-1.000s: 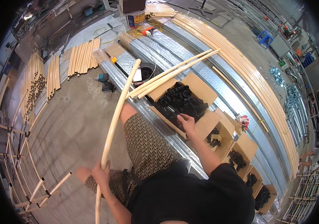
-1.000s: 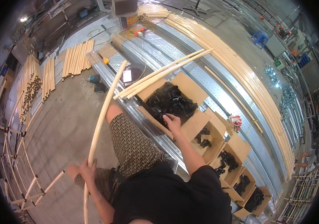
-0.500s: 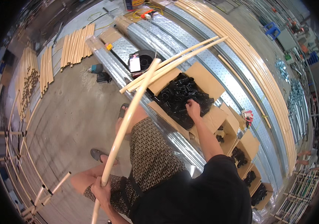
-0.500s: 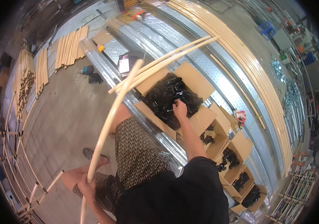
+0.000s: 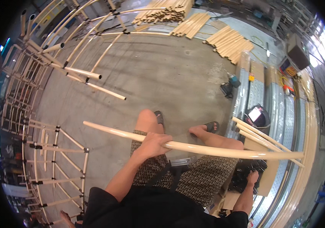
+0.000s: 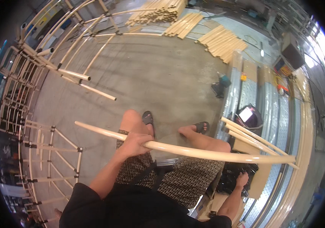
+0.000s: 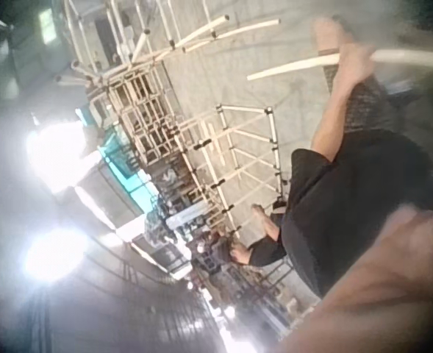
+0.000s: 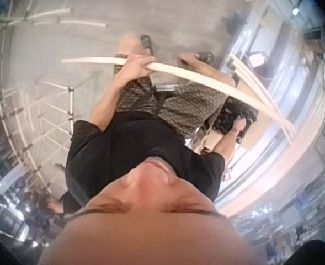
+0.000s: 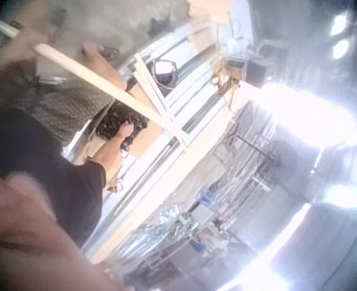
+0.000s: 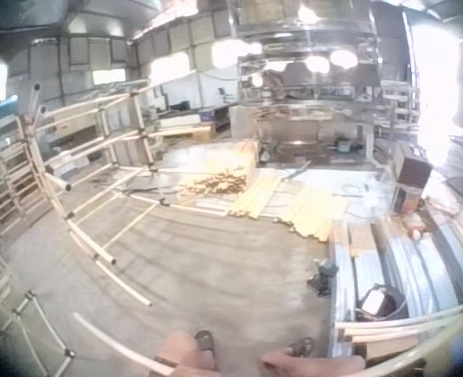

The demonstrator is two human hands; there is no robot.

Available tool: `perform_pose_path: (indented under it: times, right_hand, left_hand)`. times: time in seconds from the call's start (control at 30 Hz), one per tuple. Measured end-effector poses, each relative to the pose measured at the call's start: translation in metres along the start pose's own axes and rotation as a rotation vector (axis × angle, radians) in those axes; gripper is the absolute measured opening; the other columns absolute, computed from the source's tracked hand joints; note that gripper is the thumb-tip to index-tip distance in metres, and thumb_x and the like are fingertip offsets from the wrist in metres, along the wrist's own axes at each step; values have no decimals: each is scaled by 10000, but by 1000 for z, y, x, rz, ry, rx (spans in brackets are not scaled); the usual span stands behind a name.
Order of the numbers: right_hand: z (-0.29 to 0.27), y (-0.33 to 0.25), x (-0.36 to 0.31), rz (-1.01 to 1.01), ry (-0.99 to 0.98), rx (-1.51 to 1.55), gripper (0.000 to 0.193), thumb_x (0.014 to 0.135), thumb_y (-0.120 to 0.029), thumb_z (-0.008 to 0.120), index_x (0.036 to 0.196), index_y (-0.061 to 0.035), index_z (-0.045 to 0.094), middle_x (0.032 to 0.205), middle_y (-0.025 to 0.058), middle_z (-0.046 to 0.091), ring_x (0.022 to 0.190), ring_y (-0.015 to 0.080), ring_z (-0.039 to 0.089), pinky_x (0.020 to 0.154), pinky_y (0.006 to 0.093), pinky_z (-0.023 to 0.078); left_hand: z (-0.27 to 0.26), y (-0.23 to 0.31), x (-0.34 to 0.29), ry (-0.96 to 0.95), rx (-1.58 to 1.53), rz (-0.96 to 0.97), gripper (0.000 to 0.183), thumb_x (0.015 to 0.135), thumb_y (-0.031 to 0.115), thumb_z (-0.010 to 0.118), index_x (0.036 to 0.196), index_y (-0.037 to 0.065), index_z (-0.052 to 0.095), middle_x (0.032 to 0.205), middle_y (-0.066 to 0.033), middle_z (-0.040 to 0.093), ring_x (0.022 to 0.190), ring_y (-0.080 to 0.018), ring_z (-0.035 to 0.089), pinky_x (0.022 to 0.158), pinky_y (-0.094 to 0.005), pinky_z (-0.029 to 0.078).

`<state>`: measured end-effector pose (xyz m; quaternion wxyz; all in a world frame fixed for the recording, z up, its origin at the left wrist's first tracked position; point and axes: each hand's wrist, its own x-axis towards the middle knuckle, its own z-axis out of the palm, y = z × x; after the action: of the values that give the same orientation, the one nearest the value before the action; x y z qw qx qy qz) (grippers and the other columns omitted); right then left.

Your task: The person picks up black connectors from a cardboard box and long wooden poles, slides the connectors onto a pole by hand, and then uses a power drill to tighten the fasteners to build a large frame.

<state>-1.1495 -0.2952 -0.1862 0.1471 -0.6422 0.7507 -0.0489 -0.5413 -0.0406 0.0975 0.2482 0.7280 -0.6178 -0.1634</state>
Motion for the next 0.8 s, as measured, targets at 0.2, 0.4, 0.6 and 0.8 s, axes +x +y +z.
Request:
perform_pose_path:
  times: [0.2, 0.4, 0.6, 0.8]
  right_hand:
    - [-47, 23, 15, -60, -140, 6, 252, 843, -179, 642, 1018, -14, 714, 1009, 239, 712, 968, 411, 683, 867, 478, 534]
    - [-104, -42, -61, -106, 187, 259, 219, 828, -203, 702, 959, -46, 783, 825, 145, 752, 757, 225, 727, 720, 365, 543]
    - [-142, -111, -84, -159, 268, 597, 228, 844, -115, 738, 1056, -37, 772, 971, 121, 764, 892, 180, 709, 823, 303, 539]
    - [-218, -169, -125, -48, 131, 1161, 543, 838, -53, 771, 1348, -39, 586, 1041, 117, 707, 912, 172, 680, 805, 281, 547]
  left_hand:
    - [6, -6, 1, 153, -186, -36, 225, 698, 161, 818, 878, 85, 707, 746, -126, 669, 710, -332, 659, 623, -423, 513]
    - [19, -5, 26, 239, -206, -2, 196, 689, 128, 802, 859, 74, 720, 711, -125, 644, 662, -332, 639, 607, -403, 506]
    - [27, -15, 21, 230, -285, -118, 182, 732, 104, 787, 872, 26, 701, 700, -115, 657, 668, -237, 679, 613, -346, 508]
    - [39, -24, 24, 211, -318, -48, 116, 812, 96, 752, 873, 22, 687, 688, -137, 674, 595, -239, 664, 593, -340, 497]
